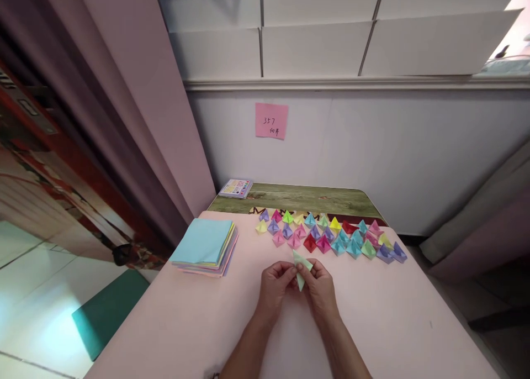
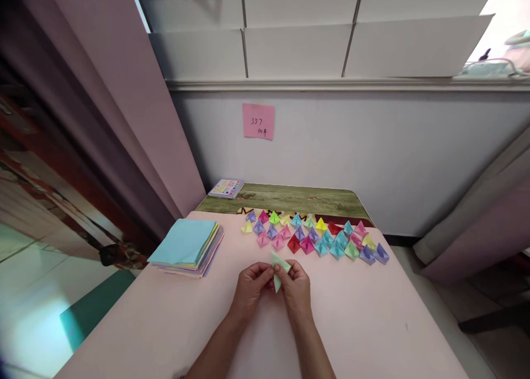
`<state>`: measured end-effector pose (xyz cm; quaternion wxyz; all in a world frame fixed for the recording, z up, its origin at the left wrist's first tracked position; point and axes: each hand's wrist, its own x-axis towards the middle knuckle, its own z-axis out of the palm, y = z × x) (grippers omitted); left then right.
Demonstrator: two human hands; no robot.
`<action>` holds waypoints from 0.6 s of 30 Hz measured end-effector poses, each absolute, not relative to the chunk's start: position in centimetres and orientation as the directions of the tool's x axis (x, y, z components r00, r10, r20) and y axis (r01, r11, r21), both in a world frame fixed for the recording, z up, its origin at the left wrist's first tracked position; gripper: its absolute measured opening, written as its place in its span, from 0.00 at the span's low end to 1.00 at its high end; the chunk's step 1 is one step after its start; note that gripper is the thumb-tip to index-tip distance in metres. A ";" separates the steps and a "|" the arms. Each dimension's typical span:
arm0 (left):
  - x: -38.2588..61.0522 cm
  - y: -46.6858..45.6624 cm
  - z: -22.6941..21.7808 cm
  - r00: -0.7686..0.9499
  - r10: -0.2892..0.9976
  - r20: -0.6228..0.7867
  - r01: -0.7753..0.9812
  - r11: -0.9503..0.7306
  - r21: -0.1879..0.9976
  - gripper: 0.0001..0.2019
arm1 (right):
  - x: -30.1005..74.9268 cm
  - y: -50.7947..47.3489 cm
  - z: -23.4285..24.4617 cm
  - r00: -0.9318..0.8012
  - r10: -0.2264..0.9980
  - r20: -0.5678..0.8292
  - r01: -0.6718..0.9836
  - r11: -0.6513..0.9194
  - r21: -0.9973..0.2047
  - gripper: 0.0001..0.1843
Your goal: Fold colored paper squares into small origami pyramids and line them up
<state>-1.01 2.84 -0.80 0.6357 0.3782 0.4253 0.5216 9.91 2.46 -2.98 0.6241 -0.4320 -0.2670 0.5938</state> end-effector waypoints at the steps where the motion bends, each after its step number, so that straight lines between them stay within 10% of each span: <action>1: -1.1 2.8 -0.8 0.103 0.983 -0.150 -0.346 0.177 0.922 0.13 | 9.9 2.4 -3.0 0.146 0.973 -0.181 -0.531 -0.077 -0.844 0.21; 18: -1.8 2.4 0.0 0.089 0.982 -0.167 -0.312 0.187 0.931 0.15 | 10.9 1.9 -2.6 0.192 0.967 -0.170 -0.391 -0.083 -0.917 0.17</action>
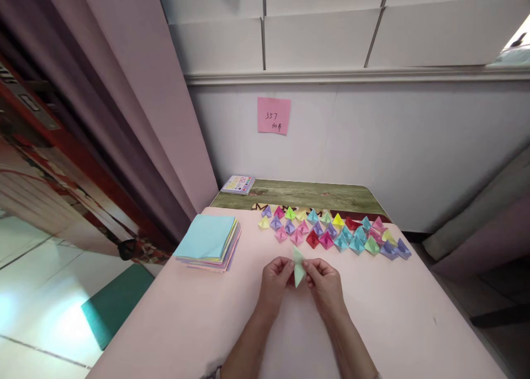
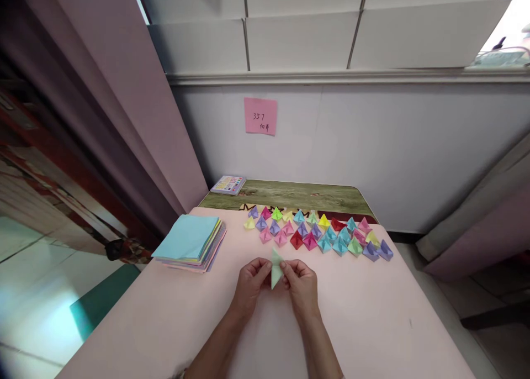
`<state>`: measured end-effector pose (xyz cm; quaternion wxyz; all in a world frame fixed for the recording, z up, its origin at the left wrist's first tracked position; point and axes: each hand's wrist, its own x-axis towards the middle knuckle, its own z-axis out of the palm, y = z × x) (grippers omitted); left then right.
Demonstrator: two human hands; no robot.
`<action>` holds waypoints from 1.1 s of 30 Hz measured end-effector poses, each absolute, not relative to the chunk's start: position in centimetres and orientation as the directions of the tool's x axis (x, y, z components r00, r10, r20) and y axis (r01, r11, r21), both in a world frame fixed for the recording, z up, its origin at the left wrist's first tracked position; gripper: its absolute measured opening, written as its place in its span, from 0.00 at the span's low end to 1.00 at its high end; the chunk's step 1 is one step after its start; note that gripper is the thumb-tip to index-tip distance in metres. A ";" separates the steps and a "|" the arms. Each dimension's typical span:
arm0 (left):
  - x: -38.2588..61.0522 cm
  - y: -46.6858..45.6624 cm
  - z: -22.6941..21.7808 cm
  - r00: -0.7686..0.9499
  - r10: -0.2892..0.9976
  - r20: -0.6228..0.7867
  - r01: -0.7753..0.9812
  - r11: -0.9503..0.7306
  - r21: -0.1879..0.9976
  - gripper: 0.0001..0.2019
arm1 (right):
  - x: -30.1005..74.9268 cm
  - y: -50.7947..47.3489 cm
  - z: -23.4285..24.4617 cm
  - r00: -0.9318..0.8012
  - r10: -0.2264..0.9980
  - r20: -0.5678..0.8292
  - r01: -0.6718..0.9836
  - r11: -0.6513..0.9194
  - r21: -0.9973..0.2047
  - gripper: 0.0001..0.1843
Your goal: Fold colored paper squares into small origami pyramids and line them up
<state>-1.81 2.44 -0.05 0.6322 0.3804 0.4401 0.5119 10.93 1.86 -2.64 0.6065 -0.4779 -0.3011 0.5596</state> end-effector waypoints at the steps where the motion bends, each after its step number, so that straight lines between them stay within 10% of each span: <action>1: -1.7 2.4 0.0 0.118 0.976 -0.182 -0.297 0.210 0.932 0.15 | 10.9 1.9 -2.7 0.216 0.961 -0.175 -0.393 -0.078 -0.916 0.17; 14: -1.1 1.8 0.1 0.115 0.989 -0.091 -0.130 0.106 0.986 0.15 | 10.9 2.1 -2.5 0.213 0.941 -0.263 -0.563 -0.102 -0.821 0.17; 33: -1.6 2.0 0.4 0.254 0.956 -0.144 -0.467 0.251 0.848 0.14 | 10.3 1.7 -1.2 -0.152 0.936 -0.318 -0.748 -0.319 -0.582 0.16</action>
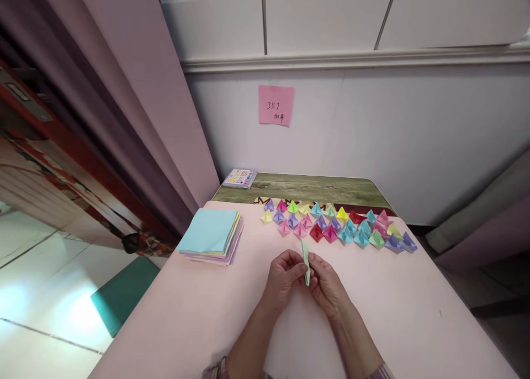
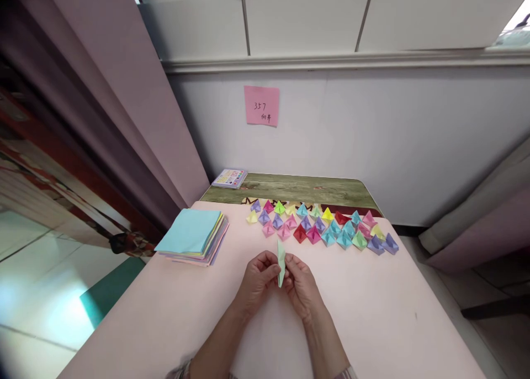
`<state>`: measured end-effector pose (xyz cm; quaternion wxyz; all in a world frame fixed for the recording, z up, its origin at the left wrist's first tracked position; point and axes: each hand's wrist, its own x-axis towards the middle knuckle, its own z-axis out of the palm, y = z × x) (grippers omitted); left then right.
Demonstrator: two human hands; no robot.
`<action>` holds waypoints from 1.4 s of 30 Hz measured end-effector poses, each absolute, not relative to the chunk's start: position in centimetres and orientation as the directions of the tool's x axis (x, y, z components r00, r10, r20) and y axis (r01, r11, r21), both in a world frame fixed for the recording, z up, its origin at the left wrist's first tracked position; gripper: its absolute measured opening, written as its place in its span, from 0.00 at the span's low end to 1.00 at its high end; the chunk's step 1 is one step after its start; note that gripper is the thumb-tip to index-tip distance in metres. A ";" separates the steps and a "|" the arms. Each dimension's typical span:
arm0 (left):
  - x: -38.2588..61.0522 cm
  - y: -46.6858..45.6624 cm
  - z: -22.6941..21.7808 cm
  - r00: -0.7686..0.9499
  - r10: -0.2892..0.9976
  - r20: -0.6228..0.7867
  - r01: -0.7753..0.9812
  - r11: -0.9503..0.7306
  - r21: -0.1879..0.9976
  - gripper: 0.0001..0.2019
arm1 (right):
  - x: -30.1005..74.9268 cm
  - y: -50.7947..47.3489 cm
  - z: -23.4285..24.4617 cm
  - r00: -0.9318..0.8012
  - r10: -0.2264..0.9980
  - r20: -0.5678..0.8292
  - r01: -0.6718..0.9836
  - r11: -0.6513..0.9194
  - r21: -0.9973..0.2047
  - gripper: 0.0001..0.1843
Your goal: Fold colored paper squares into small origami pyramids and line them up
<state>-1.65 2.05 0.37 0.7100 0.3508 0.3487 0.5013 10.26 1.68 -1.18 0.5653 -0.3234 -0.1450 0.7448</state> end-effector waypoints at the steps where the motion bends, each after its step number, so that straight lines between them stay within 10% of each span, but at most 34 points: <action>1: -1.6 2.1 0.4 0.251 0.957 -0.145 -0.468 0.251 0.847 0.14 | 10.3 1.7 -1.2 -0.154 0.936 -0.316 -0.749 -0.319 -0.581 0.16; 20: -1.5 2.4 0.1 0.045 0.999 -0.005 -0.320 0.019 0.947 0.11 | 9.9 1.9 -1.7 0.017 0.957 -0.288 -0.707 -0.192 -0.680 0.16; 30: -2.3 2.6 -0.2 -0.061 0.987 0.147 0.095 -0.140 0.985 0.02 | 10.4 1.6 -2.3 0.291 0.957 -0.015 -0.156 0.032 -0.987 0.17; 37: -1.9 2.4 -0.3 0.194 0.966 -0.169 -0.238 0.214 0.948 0.13 | 10.4 1.0 -1.7 0.381 0.876 0.296 0.254 0.208 -0.944 0.13; 42: -2.4 2.7 -0.1 0.220 0.958 -0.184 -0.425 0.264 0.866 0.13 | 10.3 0.7 -1.0 0.220 0.922 0.318 0.149 0.291 -0.945 0.11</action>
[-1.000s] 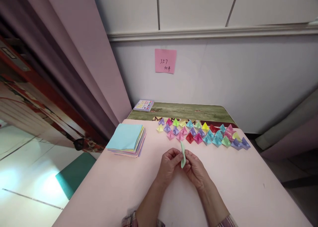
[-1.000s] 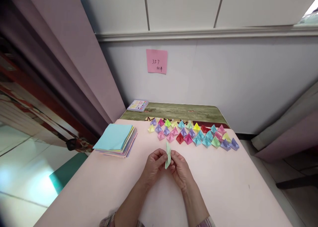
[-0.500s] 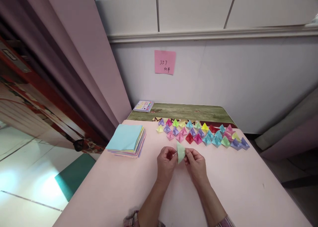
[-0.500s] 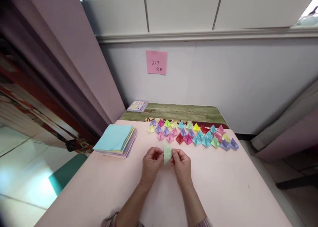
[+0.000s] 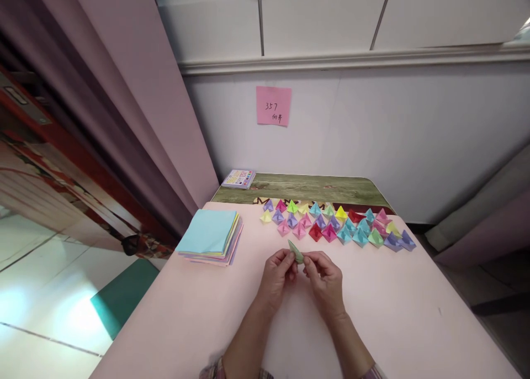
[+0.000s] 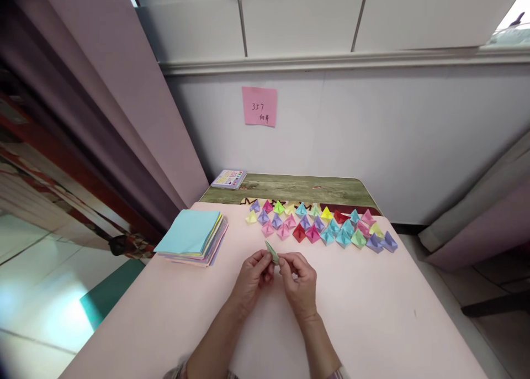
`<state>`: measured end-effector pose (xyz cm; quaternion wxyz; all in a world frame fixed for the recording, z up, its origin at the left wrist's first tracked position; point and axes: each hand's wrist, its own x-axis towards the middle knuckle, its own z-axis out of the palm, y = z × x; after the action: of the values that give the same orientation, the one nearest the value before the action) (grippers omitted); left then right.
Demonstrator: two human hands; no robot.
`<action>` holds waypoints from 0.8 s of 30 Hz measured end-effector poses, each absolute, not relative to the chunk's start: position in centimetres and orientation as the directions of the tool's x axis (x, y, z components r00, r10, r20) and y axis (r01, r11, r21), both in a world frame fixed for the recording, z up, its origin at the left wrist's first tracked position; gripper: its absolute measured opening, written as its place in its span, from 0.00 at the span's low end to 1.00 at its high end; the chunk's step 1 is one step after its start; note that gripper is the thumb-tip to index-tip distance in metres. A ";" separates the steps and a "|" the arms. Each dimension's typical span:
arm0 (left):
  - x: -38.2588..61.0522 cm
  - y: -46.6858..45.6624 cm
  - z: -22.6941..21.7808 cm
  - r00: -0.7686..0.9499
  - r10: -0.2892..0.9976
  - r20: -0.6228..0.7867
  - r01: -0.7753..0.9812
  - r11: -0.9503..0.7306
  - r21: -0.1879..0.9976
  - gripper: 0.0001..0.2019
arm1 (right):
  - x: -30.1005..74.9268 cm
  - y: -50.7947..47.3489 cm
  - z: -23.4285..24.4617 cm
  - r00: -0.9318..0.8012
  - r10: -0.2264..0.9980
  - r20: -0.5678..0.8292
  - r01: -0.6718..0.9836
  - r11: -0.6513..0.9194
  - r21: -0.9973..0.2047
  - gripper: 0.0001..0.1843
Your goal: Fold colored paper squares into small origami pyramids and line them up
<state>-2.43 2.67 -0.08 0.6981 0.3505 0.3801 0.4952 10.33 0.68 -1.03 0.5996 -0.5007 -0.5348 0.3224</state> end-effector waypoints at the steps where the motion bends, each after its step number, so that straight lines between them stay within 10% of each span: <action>1: -2.7 2.8 0.1 0.241 0.952 -0.189 -0.437 0.280 0.855 0.13 | 10.3 0.7 -0.9 0.183 0.940 0.287 0.082 0.276 -0.958 0.12; 9: -4.4 3.0 1.6 0.445 0.869 -0.218 -0.349 0.392 0.851 0.11 | 10.8 1.3 -1.0 -0.034 0.997 -0.072 -0.326 -0.079 -0.942 0.20; 24: -4.4 3.3 0.9 0.345 0.912 -0.223 -0.220 0.309 0.925 0.18 | 12.2 1.5 -1.1 -0.069 0.987 -0.143 -0.271 -0.156 -0.950 0.19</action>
<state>-4.35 3.26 0.85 0.7004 0.4269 0.4051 0.4039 12.21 1.51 -1.10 0.5131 -0.4498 -0.3984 0.6130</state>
